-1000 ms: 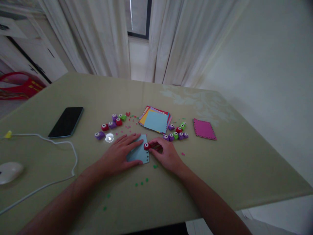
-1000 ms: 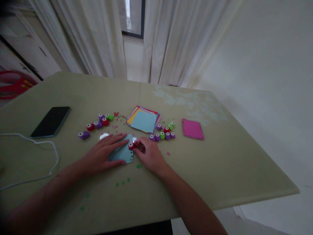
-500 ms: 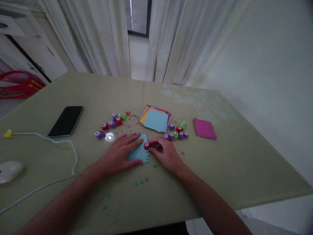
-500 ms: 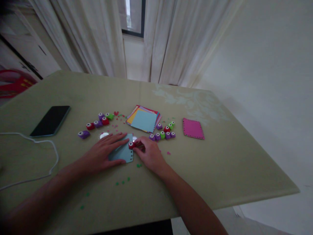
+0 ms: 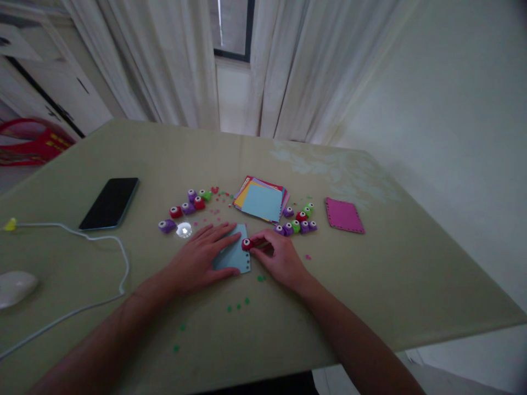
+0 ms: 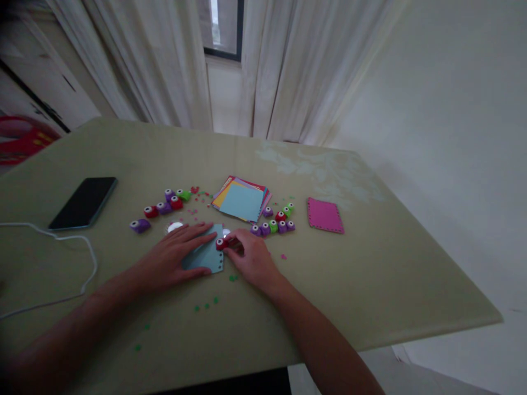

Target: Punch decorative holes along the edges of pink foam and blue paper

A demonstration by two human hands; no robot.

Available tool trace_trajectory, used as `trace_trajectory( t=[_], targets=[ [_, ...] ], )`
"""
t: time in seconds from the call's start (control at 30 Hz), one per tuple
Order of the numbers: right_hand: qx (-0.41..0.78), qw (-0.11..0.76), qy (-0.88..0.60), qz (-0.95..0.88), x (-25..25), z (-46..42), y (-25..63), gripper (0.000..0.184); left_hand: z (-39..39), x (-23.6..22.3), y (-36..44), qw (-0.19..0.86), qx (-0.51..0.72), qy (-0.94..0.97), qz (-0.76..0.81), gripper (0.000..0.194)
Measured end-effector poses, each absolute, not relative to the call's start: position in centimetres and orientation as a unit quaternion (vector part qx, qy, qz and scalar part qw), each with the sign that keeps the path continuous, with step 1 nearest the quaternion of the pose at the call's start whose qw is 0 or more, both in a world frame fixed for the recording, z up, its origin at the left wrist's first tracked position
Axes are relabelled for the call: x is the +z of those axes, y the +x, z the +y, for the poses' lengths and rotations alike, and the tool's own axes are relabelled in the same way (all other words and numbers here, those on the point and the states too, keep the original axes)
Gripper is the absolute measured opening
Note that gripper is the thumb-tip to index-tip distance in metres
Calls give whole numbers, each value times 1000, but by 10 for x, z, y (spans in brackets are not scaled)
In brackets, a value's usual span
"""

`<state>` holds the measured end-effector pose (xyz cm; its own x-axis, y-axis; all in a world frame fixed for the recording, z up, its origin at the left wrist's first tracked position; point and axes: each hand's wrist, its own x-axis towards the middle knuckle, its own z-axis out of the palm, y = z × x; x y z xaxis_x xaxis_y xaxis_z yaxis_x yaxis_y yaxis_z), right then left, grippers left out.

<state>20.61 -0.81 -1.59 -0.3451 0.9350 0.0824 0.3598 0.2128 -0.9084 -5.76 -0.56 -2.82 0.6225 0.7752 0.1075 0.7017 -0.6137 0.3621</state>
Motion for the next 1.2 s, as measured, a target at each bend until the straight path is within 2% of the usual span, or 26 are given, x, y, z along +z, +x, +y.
trace_trajectory(
  t=[0.53,0.63,0.9,1.07,1.2],
  targets=[
    [431,331,-458,-704,-15,-8,206,16,-5,-29,-58,144,141,890,410,79],
    [417,338,-457,-709,-17,-9,206,20,-6,-27,-55,129,171,893,397,71],
    [323,339,-425,-775,-17,-9,210,33,-11,-16,-43,59,244,901,354,36],
    [259,312,-395,-824,-16,-10,210,41,-9,-15,-42,39,234,907,349,32],
    [230,301,-390,-839,-18,-10,209,40,-7,-14,-42,45,228,905,358,33]
  ],
)
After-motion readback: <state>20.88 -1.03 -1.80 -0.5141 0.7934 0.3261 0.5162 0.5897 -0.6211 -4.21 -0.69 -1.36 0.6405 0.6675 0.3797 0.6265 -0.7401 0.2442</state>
